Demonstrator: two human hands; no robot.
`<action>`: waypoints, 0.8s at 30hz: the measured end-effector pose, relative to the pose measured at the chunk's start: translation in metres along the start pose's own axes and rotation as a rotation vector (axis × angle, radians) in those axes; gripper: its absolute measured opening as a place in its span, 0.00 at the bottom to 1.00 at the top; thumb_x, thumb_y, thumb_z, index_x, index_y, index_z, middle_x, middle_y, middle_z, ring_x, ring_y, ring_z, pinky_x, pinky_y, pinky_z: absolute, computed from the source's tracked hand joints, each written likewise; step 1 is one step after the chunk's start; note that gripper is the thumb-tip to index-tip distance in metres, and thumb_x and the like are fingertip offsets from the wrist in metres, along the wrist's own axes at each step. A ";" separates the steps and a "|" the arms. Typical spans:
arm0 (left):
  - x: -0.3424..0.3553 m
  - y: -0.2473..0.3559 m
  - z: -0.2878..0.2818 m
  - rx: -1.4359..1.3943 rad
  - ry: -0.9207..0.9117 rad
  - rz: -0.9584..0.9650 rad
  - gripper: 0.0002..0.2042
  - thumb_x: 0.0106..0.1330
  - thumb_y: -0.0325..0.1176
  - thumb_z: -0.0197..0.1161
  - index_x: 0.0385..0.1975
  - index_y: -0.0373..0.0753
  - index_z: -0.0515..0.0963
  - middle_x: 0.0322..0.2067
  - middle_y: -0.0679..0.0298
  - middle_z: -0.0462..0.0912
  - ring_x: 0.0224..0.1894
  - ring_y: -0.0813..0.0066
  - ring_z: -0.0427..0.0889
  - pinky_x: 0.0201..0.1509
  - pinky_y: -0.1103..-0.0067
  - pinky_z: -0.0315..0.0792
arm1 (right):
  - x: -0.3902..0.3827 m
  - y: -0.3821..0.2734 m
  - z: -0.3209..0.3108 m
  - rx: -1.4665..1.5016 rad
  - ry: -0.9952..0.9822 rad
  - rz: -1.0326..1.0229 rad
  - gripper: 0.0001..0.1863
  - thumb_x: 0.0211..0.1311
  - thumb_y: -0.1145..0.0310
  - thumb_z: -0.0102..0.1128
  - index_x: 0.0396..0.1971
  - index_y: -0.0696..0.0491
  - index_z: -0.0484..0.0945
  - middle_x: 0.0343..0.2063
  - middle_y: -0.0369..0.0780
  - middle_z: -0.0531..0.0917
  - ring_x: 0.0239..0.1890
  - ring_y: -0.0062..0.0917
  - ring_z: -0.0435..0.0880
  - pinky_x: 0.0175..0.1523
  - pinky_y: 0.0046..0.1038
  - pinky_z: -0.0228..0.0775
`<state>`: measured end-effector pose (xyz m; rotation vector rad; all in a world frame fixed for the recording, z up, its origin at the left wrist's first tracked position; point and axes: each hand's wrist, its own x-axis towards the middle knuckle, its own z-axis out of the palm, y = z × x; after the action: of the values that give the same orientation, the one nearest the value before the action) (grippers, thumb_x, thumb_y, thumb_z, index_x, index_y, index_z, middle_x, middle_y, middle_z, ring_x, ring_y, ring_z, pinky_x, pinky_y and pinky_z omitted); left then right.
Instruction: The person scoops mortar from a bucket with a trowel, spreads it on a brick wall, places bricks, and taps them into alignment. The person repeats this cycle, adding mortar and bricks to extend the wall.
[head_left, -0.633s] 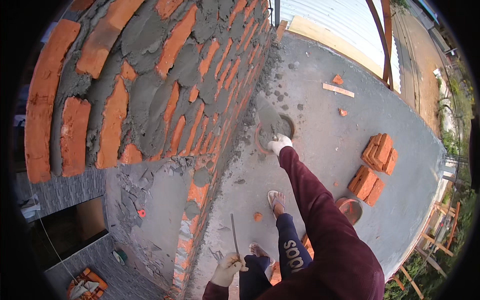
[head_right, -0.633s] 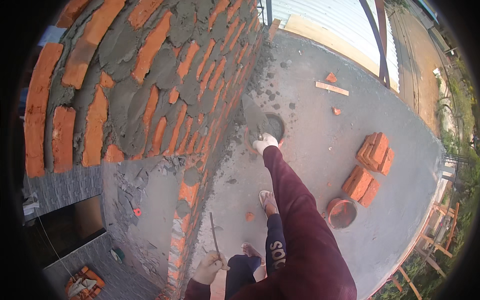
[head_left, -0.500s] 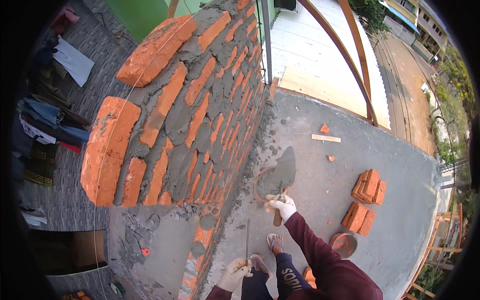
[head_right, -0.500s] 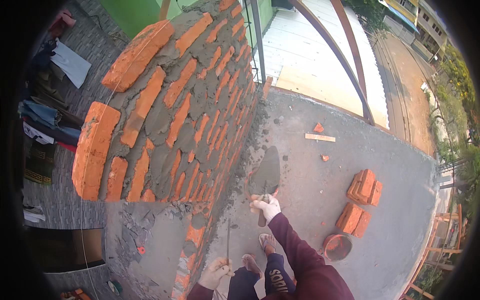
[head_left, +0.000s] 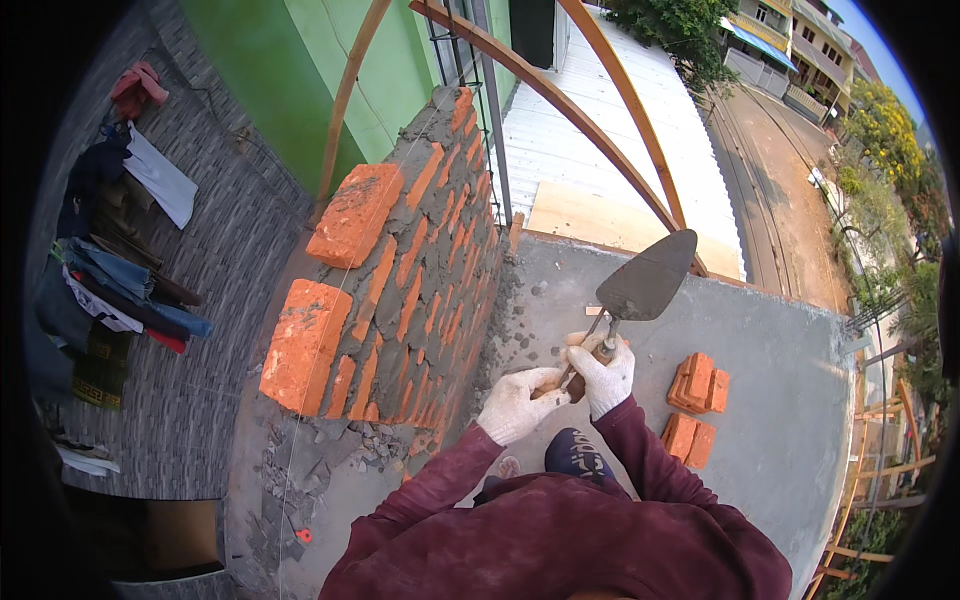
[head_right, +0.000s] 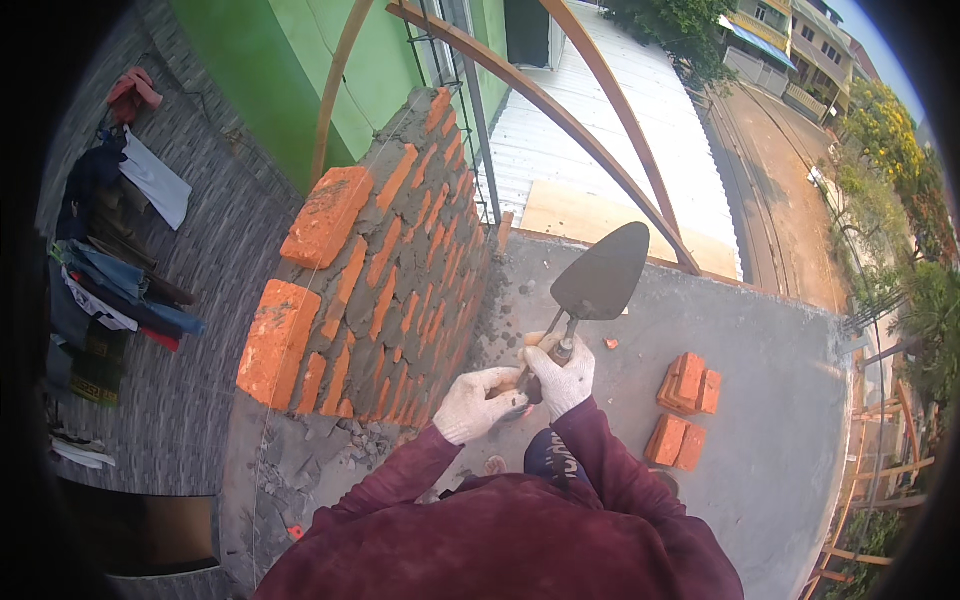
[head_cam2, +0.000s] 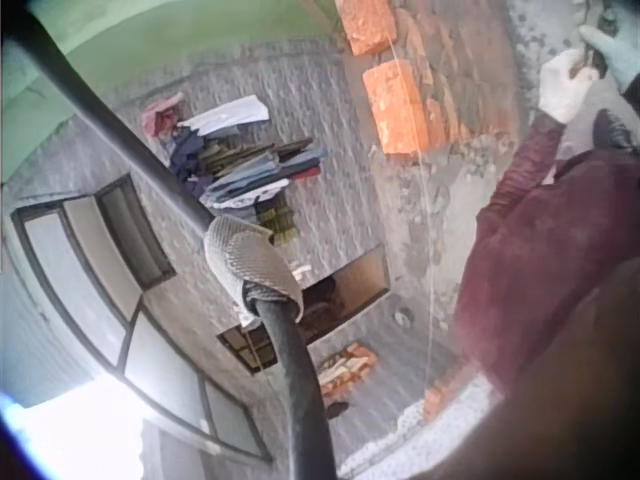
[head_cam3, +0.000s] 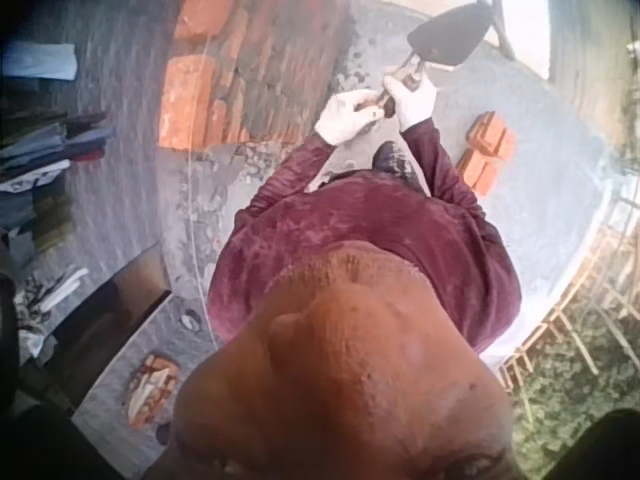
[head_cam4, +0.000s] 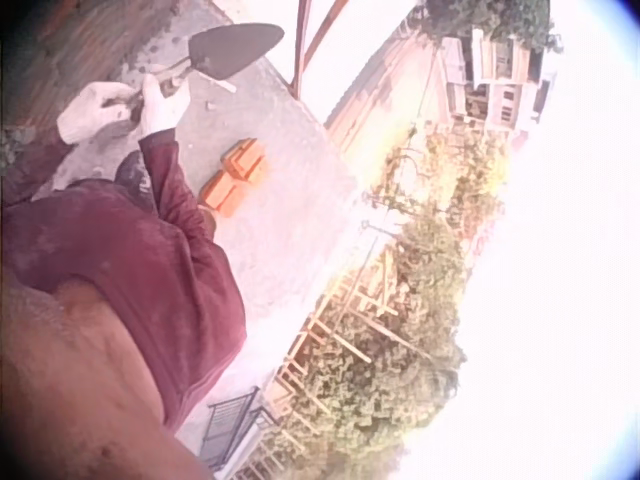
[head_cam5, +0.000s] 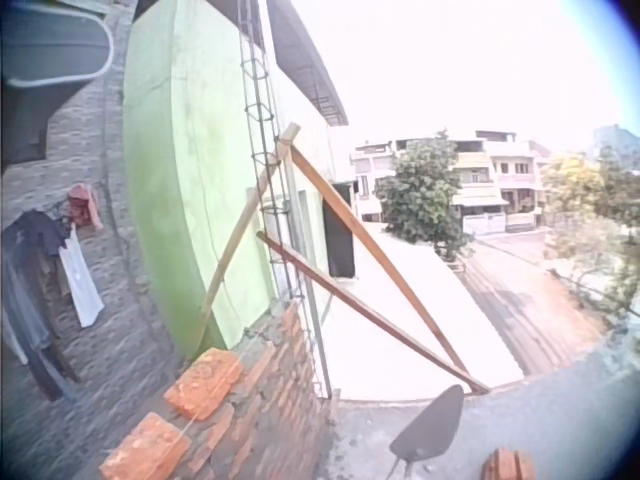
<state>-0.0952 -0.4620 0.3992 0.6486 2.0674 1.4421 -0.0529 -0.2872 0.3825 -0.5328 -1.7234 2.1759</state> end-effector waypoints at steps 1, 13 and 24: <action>0.015 0.015 -0.004 0.097 0.026 0.041 0.16 0.68 0.36 0.67 0.52 0.35 0.83 0.40 0.55 0.90 0.42 0.68 0.89 0.49 0.71 0.80 | 0.013 -0.005 0.003 0.028 0.011 -0.056 0.11 0.61 0.76 0.66 0.43 0.62 0.82 0.32 0.41 0.87 0.32 0.23 0.87 0.40 0.27 0.81; 0.184 0.194 -0.220 0.236 0.603 -0.023 0.12 0.71 0.31 0.66 0.48 0.32 0.83 0.26 0.67 0.81 0.23 0.85 0.78 0.27 0.85 0.73 | 0.254 -0.032 -0.173 -0.233 -0.143 -0.081 0.09 0.58 0.72 0.68 0.34 0.61 0.81 0.35 0.45 0.87 0.32 0.19 0.84 0.38 0.22 0.75; 0.403 0.165 -0.372 0.537 0.570 -0.374 0.12 0.70 0.34 0.67 0.45 0.32 0.83 0.25 0.70 0.77 0.22 0.83 0.72 0.27 0.81 0.68 | 0.342 0.104 -0.369 -0.485 0.052 0.663 0.08 0.52 0.78 0.66 0.28 0.56 0.73 0.22 0.37 0.79 0.20 0.24 0.81 0.23 0.30 0.77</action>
<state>-0.6277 -0.4036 0.6013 0.0026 2.8697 0.9168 -0.1816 0.1642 0.1737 -1.4445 -2.2896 2.0610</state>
